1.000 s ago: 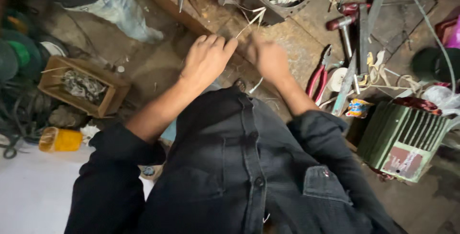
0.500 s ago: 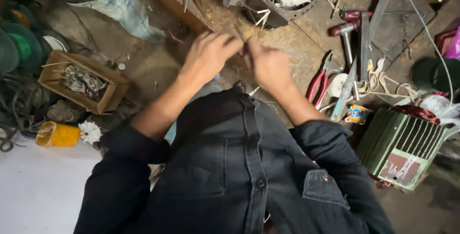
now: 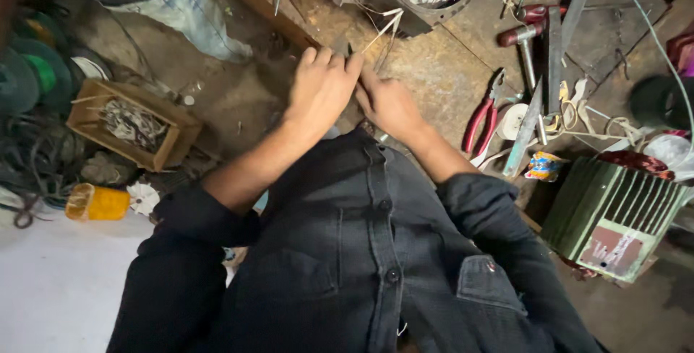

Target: The person sits on the floor at a cluttered workbench and works on an electric motor stator, handling thin wire and insulation strips and fitting them into the stator slots. They use pliers, tap the assembly with a hammer, reposition a green cased motor unit, and press windings into a copper-wound stator by hand.

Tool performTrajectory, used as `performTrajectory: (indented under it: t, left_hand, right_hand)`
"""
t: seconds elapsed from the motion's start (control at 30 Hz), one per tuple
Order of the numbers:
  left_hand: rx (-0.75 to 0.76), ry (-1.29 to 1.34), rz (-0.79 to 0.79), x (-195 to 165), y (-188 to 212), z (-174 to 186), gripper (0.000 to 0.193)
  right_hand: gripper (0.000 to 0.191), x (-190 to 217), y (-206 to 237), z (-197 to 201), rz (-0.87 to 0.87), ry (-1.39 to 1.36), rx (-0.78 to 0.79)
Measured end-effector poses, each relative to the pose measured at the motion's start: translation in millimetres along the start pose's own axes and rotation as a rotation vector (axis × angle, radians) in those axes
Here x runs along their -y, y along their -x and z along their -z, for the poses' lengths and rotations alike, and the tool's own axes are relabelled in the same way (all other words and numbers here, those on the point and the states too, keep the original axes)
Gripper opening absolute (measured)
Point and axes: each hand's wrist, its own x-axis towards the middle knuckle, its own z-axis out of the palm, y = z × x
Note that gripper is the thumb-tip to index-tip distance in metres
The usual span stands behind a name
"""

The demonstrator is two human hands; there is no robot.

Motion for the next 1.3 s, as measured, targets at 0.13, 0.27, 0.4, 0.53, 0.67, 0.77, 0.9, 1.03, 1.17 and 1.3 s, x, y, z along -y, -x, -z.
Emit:
performTrajectory:
  t: [0.13,0.27,0.4,0.53,0.67,0.77,0.9,1.03,1.17,1.3]
  left_hand:
    - [-0.234,-0.296,0.053,-25,-14,-13,0.046]
    - [-0.227,-0.335,-0.027,-28,-47,-42,0.042]
    - [-0.288,-0.241,-0.117,-12,-56,-54,0.032]
    - [-0.380,0.153,-0.020,1,-29,-44,0.018]
    - [0.089,1.255,0.545,2,1,-38,0.024]
    - [0.170,1.656,0.667,2,14,-40,0.028]
    - [0.127,1.578,0.588,6,23,-40,0.027]
    - [-0.072,0.973,0.389,9,28,-28,0.016]
    - [-0.266,0.117,0.016,16,35,-13,0.014]
    - [-0.196,0.063,-0.013,16,32,-8,0.017]
  right_hand:
    - [0.039,-9,13,21,0.006,-0.004,-0.167]
    - [0.025,-18,20,44,-0.418,-0.414,-0.366]
    - [0.026,-12,27,46,-0.322,-0.302,-0.285]
    - [0.017,-7,25,25,-0.186,-0.141,-0.347]
    - [0.019,-14,8,-4,0.125,0.250,-0.194]
    - [0.020,-17,-3,-14,0.010,0.233,-0.353]
    - [0.030,-11,-5,-12,0.095,0.261,-0.132]
    - [0.023,-2,-5,-2,-0.021,0.346,-0.188]
    - [0.034,1,-3,10,0.042,0.349,-0.036]
    - [0.023,2,-7,15,-0.049,0.379,-0.035]
